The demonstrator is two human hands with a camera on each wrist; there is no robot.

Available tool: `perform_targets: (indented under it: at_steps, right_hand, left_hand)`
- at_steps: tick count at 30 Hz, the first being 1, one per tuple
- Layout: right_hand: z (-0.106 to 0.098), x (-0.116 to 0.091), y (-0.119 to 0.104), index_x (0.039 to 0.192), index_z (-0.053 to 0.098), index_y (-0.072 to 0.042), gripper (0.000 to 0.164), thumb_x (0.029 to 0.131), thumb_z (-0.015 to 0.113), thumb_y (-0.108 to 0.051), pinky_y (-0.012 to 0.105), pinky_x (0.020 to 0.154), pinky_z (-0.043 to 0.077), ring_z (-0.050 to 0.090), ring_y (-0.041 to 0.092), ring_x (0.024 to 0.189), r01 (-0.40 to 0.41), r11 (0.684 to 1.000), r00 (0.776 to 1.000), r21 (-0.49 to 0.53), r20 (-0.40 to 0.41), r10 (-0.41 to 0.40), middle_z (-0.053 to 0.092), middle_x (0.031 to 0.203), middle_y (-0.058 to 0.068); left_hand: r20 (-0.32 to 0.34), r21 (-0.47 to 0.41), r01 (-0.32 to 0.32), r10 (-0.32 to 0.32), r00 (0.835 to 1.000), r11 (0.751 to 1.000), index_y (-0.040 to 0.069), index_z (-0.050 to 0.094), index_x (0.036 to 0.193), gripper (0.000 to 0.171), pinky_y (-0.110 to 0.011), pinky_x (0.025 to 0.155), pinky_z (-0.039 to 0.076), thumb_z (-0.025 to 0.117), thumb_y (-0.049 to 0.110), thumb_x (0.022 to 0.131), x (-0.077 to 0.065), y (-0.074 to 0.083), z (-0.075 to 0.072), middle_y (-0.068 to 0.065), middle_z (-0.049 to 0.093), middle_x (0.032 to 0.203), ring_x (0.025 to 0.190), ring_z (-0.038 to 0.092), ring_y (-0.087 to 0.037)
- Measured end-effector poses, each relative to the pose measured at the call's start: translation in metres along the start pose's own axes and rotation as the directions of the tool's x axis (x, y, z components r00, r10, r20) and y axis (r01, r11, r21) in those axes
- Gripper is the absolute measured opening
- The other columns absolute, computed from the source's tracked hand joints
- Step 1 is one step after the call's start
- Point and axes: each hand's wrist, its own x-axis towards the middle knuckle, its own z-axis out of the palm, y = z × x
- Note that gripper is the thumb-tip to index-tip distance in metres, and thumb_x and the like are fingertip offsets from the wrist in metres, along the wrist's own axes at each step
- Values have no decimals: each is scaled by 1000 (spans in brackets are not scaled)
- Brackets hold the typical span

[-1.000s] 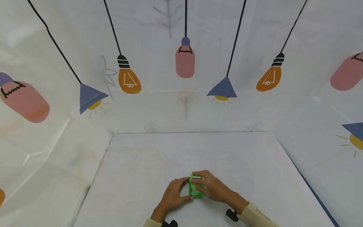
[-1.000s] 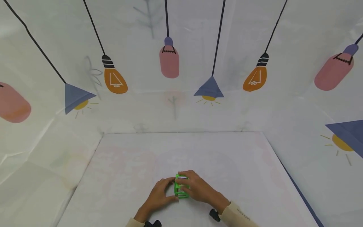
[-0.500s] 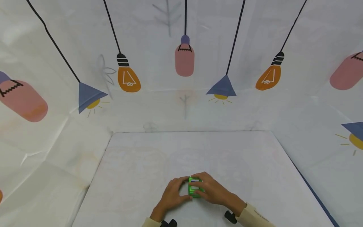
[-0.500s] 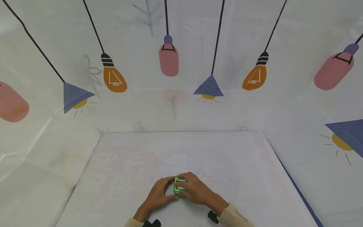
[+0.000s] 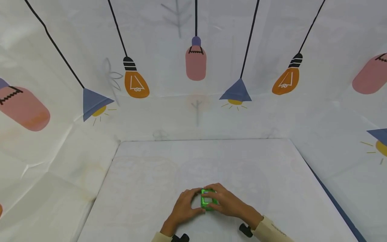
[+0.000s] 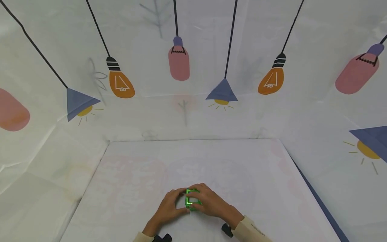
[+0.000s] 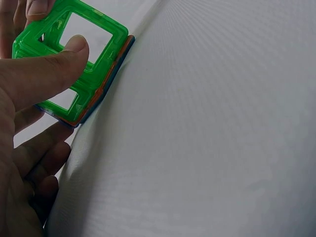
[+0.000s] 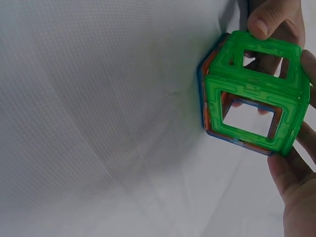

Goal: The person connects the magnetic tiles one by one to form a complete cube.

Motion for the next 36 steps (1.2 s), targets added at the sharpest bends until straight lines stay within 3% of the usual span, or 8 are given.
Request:
perform_targets:
  at_steps: [9, 16, 21, 25, 28, 32, 36]
  right_hand:
    - [4, -1, 0, 127, 67, -15, 41, 89, 76, -26, 36, 94, 55, 56, 21, 121, 6, 1000, 1000, 7, -23, -6, 58, 135, 6]
    - [6, -2, -2, 127, 67, -14, 42, 87, 78, -26, 35, 93, 55, 56, 21, 120, 22, 1000, 999, 11, -43, -21, 58, 135, 6]
    - [9, -5, -1, 127, 67, -16, 42, 88, 77, -26, 35, 93, 55, 56, 21, 121, 17, 1000, 998, 3, -67, -17, 58, 135, 5]
    - [11, -7, -1, 127, 66, -18, 42, 88, 77, -28, 40, 95, 54, 56, 23, 124, 1, 1000, 995, -18, -96, -3, 58, 137, 6]
    - [12, -9, -2, 130, 64, -20, 46, 88, 77, -32, 47, 98, 52, 53, 26, 131, -56, 998, 992, -21, -110, 54, 55, 143, 5]
    - [10, -12, -3, 134, 61, -19, 50, 88, 77, -32, 51, 101, 49, 50, 26, 136, -148, 989, 979, 5, -144, 147, 52, 147, 3]
    - [5, -21, 4, 133, 62, -16, 49, 88, 77, -29, 53, 102, 48, 50, 29, 136, -217, 976, 957, 20, -192, 217, 54, 146, 7]
  left_hand:
    - [-2, 15, -22, 22, 1000, 1000, 23, 53, 139, 75, -33, 90, 48, 81, 54, 77, -2, 2, -3, 8, 65, 121, 103, 59, -8]
    - [22, 10, 21, -21, 1000, 1000, 23, 53, 139, 75, -33, 90, 48, 81, 55, 77, -3, 7, -6, 9, 65, 119, 103, 58, -8]
    - [21, 10, 18, -18, 1000, 1000, 23, 53, 139, 76, -33, 89, 48, 82, 54, 76, -4, 8, -6, 9, 65, 118, 103, 58, -8]
    - [18, 17, 8, -8, 1000, 1000, 23, 52, 140, 78, -32, 89, 48, 82, 54, 76, -2, 6, -5, 9, 65, 119, 103, 58, -8]
    - [32, 15, 7, -8, 999, 1000, 23, 50, 142, 80, -32, 90, 48, 81, 55, 76, -2, 6, -6, 8, 65, 122, 104, 59, -8]
    - [127, -57, 73, -65, 990, 996, 23, 43, 149, 88, -39, 101, 47, 78, 59, 76, -4, 4, -13, 5, 60, 136, 118, 58, -14]
    - [211, -191, 192, -151, 966, 963, 21, 37, 153, 84, -50, 110, 41, 74, 53, 84, -9, -2, -32, 0, 53, 147, 134, 51, -24]
